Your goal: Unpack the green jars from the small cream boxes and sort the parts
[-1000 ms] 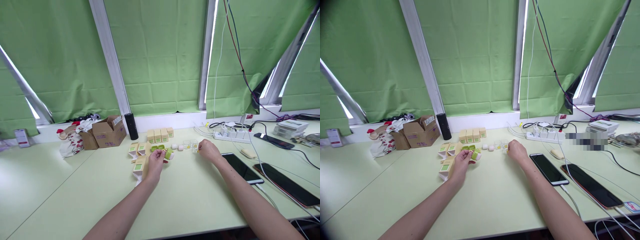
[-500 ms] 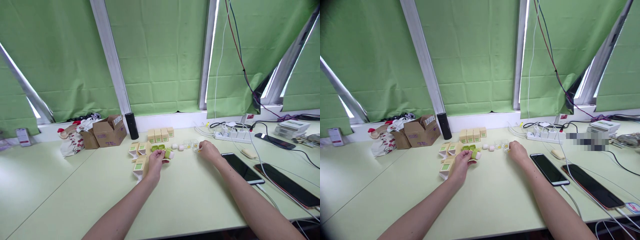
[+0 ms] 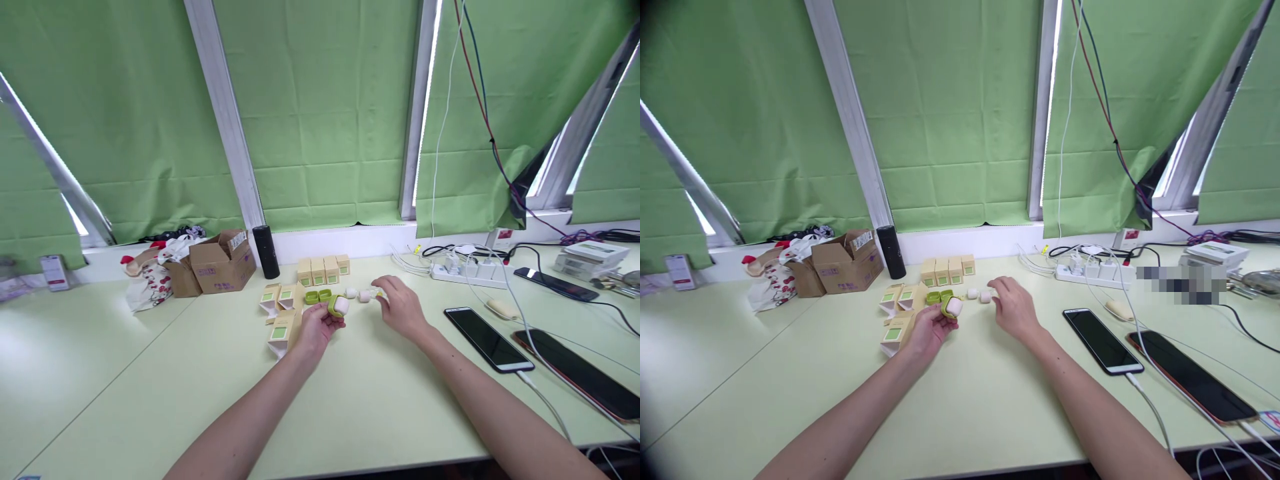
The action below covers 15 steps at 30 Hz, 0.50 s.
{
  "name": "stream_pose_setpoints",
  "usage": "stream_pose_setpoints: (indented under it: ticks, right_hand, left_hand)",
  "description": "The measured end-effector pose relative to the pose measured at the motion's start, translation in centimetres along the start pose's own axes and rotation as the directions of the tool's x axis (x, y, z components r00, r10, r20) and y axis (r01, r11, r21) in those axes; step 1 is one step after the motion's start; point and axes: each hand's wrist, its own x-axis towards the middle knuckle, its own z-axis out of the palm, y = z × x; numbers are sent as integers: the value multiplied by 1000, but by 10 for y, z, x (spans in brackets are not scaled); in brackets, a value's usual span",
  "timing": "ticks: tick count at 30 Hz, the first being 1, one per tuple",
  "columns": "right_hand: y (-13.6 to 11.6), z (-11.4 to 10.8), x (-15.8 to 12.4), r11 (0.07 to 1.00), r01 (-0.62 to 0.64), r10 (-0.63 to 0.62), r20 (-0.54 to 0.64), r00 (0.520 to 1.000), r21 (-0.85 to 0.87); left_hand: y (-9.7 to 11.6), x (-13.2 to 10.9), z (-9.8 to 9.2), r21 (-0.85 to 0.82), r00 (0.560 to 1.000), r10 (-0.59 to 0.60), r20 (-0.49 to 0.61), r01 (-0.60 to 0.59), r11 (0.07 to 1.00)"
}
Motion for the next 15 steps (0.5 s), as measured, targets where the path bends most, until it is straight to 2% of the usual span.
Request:
stream_pose_setpoints:
  ticks: [3,7,15]
  right_hand:
    - [-26,13,-9,972,116,-108,-48,993,203]
    - [-49,24,-18,922,185,-167,-81,983,340]
    - [-55,24,-21,908,216,-198,-86,976,358]
  left_hand:
    - [1,-1,1,-12,1000,-16,7,16,1000]
    - [2,-2,1,-7,999,-33,17,33,999]
    - [1,-4,2,31,995,-86,43,85,996]
